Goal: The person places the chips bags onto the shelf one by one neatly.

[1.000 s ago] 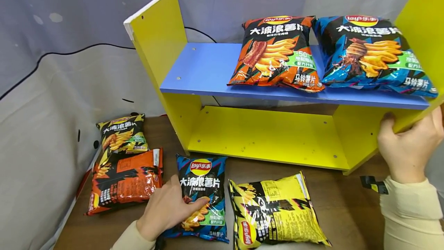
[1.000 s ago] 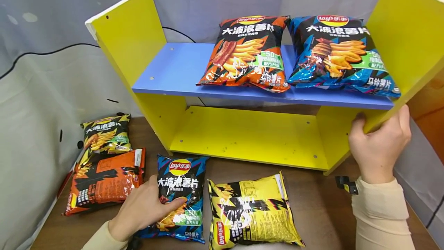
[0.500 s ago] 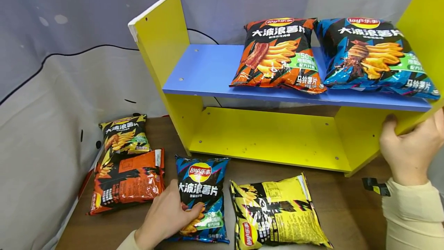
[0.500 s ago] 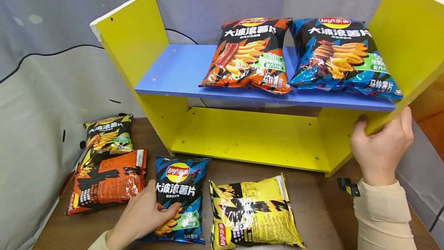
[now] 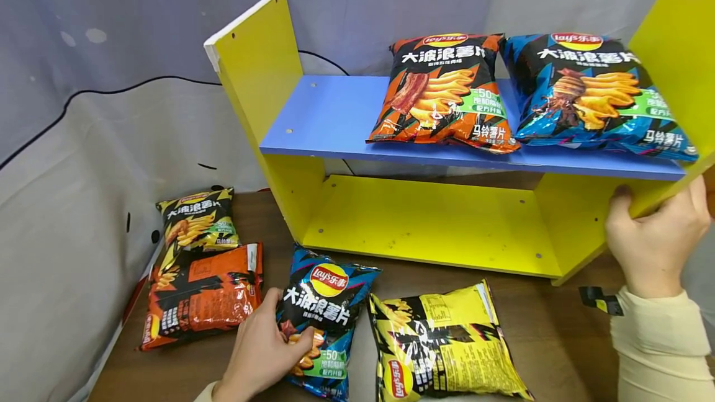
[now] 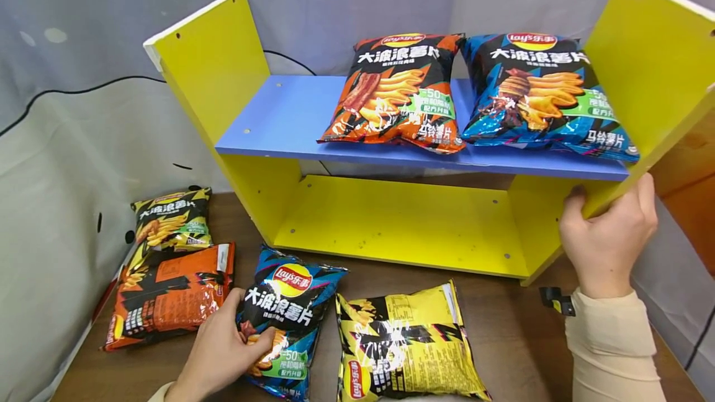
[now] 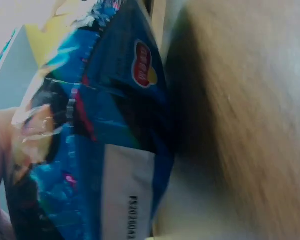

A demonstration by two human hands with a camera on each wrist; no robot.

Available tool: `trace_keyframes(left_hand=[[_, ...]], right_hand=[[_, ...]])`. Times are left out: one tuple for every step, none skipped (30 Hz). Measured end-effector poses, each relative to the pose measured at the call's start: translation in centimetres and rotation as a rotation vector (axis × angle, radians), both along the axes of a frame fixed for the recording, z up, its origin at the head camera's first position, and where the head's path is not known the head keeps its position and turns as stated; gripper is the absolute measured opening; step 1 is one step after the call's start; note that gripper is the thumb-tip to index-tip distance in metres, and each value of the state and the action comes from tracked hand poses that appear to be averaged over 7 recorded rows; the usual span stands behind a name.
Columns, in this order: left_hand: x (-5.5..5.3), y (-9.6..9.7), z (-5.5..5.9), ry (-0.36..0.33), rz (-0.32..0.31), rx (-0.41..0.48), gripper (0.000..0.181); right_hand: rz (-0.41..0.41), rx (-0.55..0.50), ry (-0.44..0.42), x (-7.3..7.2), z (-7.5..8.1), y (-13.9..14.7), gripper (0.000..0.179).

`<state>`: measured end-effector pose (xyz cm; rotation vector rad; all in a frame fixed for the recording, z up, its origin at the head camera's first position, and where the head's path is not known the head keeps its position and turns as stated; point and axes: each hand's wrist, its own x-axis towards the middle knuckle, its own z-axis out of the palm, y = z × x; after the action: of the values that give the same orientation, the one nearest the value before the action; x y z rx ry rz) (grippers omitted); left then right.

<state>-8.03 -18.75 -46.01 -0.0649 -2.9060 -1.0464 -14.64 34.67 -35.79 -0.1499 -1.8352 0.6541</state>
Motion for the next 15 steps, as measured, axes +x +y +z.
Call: trace_keyframes(left_hand=[[0.1, -0.1, 0.1, 0.012, -0.004, 0.011, 0.058], [0.1, -0.2, 0.1, 0.032, -0.008, 0.018, 0.059], [0.2, -0.3, 0.2, 0.056, -0.015, 0.024, 0.059], [0.2, -0.4, 0.2, 0.092, -0.023, 0.029, 0.059], [0.3, -0.5, 0.2, 0.135, -0.033, 0.035, 0.059], [0.3, -0.6, 0.3, 0.180, -0.042, 0.042, 0.060], [0.3, -0.7, 0.5, 0.222, -0.049, 0.046, 0.061], [0.3, -0.8, 0.8, 0.268, -0.062, 0.055, 0.061], [0.3, -1.0, 1.2, 0.314, -0.074, 0.063, 0.062], [0.3, -1.2, 1.6, 0.360, -0.085, 0.073, 0.062], [0.3, -1.3, 2.2, 0.395, -0.094, 0.089, 0.063], [0.3, -1.5, 2.8, 0.429, -0.105, 0.104, 0.063], [0.2, -1.7, 3.6, 0.460, -0.117, 0.117, 0.064], [0.2, -1.8, 4.4, 0.488, -0.129, 0.137, 0.064], [0.2, -1.9, 5.2, 0.516, -0.137, 0.158, 0.066]], right_hand=[[0.000, 0.000, -0.001, 0.0, 0.0, 0.0, 0.051], [0.001, 0.000, -0.001, 0.0, 0.0, 0.0, 0.051], [0.002, 0.003, -0.001, 0.0, -0.1, -0.1, 0.051], [0.003, 0.006, -0.001, 0.0, -0.1, -0.1, 0.052], [0.004, 0.009, -0.001, 0.0, -0.1, -0.1, 0.052], [0.006, 0.013, -0.002, 0.0, -0.1, 0.0, 0.053], [0.008, 0.013, -0.001, 0.0, 0.0, 0.0, 0.054], [0.007, 0.013, -0.001, 0.0, 0.0, 0.0, 0.053], [0.005, 0.014, -0.002, 0.0, 0.0, 0.0, 0.053], [0.002, 0.014, -0.004, 0.0, 0.0, -0.1, 0.053], [0.000, 0.014, -0.004, 0.0, 0.0, -0.1, 0.053], [-0.002, 0.014, -0.005, 0.0, 0.0, -0.1, 0.053], [-0.005, 0.011, -0.006, 0.0, 0.0, -0.1, 0.053], [-0.007, 0.009, -0.007, 0.0, 0.0, -0.1, 0.053], [-0.008, 0.008, -0.008, 0.0, 0.0, -0.1, 0.054]])
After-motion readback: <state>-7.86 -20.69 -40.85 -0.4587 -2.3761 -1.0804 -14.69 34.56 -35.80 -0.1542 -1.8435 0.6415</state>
